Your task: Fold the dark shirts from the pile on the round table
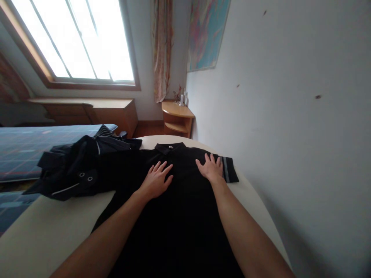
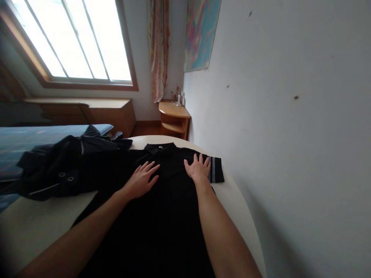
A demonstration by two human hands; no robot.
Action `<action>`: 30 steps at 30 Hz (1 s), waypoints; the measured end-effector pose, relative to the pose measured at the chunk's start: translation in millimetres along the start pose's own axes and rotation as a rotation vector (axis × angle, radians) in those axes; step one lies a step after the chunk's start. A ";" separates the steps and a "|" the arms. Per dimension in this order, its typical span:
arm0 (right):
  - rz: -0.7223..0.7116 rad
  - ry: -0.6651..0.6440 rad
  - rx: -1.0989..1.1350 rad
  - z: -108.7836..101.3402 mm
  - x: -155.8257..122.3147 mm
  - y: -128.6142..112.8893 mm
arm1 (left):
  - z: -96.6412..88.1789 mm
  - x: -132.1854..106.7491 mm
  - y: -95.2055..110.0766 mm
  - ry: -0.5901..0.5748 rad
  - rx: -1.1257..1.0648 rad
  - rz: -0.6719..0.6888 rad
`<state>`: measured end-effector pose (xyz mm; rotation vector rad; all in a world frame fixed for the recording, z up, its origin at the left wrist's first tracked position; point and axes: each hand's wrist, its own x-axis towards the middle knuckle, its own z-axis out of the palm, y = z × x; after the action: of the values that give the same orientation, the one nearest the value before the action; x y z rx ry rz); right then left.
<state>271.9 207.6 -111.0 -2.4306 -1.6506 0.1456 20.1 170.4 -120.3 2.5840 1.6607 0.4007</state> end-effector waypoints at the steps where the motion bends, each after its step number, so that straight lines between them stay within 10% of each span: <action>1: 0.023 0.002 0.001 -0.5 0.5 1.0 | -0.2 -0.1 0.0 0.009 0.002 0.003; 30: 0.066 -0.051 0.032 -5.8 12.4 21.0 | 1.4 -1.2 -0.4 0.003 0.018 -0.103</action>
<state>296.7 211.0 -109.5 -2.4784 -1.5758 0.2438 19.6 169.7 -122.0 2.4970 1.7973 0.3865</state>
